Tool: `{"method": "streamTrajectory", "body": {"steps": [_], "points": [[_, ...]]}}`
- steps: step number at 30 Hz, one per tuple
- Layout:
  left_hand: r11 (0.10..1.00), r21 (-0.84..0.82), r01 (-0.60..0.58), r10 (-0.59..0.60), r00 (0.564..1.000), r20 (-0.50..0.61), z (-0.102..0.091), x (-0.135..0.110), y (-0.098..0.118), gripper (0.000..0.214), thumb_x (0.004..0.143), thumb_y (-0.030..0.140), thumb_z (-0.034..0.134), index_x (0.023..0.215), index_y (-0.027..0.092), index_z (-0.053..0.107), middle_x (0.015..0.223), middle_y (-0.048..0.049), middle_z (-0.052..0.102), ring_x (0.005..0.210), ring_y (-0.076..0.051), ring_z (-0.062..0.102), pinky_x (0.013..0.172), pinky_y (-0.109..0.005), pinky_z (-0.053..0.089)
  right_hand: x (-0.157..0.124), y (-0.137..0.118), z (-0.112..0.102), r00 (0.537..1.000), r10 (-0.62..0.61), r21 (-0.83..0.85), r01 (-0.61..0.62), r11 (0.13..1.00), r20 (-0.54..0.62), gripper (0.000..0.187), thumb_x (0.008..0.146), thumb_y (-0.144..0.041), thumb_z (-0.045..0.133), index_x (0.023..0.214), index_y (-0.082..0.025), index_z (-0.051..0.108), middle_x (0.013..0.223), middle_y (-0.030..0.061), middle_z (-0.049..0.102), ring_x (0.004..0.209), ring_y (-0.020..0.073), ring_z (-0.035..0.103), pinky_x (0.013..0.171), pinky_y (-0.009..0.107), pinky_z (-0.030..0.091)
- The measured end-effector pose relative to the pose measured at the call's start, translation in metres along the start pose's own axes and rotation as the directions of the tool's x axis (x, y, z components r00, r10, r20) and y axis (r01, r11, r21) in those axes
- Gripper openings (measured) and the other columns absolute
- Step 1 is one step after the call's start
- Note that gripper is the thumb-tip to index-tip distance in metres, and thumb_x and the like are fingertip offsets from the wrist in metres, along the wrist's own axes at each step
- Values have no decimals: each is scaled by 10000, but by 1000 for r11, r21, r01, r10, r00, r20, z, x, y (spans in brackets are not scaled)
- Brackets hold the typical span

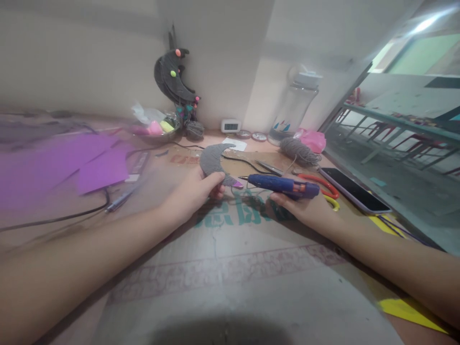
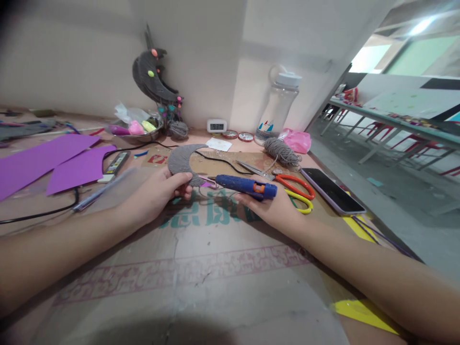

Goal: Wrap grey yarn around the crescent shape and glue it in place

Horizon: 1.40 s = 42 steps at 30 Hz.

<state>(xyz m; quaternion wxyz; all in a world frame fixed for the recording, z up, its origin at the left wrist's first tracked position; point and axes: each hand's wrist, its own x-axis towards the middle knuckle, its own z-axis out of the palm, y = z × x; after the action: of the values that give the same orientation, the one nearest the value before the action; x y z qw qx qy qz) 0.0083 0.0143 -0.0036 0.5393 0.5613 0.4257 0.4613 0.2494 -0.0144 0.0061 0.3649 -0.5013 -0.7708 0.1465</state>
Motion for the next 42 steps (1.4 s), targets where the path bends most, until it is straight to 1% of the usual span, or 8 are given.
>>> {"method": "streamTrajectory", "body": {"steps": [4,11,19,29,33,38,40,42], "points": [[1000,-6,10,-10,1000,-1,0,0,1,128,804,233,568,683,195,547,587,27,576,510,-101,538,517,-204,449,-1,-2,-1,999,1,9,0,1000,-49,197,787,-416,644,776,-232,573,754,27,673,729,231,659,632,317,530],[999,-20,28,-29,999,-38,0,1,0,107,801,221,570,697,197,558,597,21,574,525,-107,544,540,-214,474,-4,-2,-4,996,-56,-34,58,998,63,230,814,-417,636,728,-227,537,650,-4,619,610,179,617,552,274,490],[999,-52,7,-7,1000,-8,0,1,-1,117,785,219,574,672,196,557,581,30,565,503,-97,522,511,-199,456,-4,4,-2,997,-42,-41,45,998,69,221,818,-416,629,728,-235,541,637,-4,614,600,184,613,548,283,481],[999,-39,-1,1,1000,6,0,2,0,133,790,218,566,661,189,554,568,29,567,498,-95,521,504,-193,445,-2,4,-2,996,-41,-40,45,998,73,214,811,-382,638,720,-228,519,633,-17,582,594,162,583,537,263,465],[1000,-30,7,-7,1000,-7,1,1,1,136,797,207,556,662,196,547,571,29,567,494,-93,521,500,-189,441,-2,2,-1,997,-16,-24,18,1000,74,190,794,-380,637,732,-232,536,648,-7,602,614,179,596,548,280,481],[999,-41,26,-26,1000,-14,1,-1,2,130,800,210,568,673,194,548,582,23,562,498,-96,521,506,-199,447,0,-3,0,999,49,13,-49,999,-3,191,758,-410,676,763,-235,598,703,26,652,687,224,633,615,326,516],[998,-52,42,-43,999,-18,1,-1,2,130,802,222,573,678,194,547,581,23,558,497,-97,517,511,-204,450,5,-3,-1,995,96,25,-95,995,-21,196,773,-408,663,718,-226,613,665,26,640,666,217,625,627,329,514],[997,-55,60,-61,998,-26,2,-1,2,128,800,239,581,686,196,542,582,26,561,497,-98,519,512,-205,447,11,-2,-4,990,142,46,-141,989,-16,259,825,-408,608,656,-212,612,624,22,618,627,191,602,621,313,502]]}}
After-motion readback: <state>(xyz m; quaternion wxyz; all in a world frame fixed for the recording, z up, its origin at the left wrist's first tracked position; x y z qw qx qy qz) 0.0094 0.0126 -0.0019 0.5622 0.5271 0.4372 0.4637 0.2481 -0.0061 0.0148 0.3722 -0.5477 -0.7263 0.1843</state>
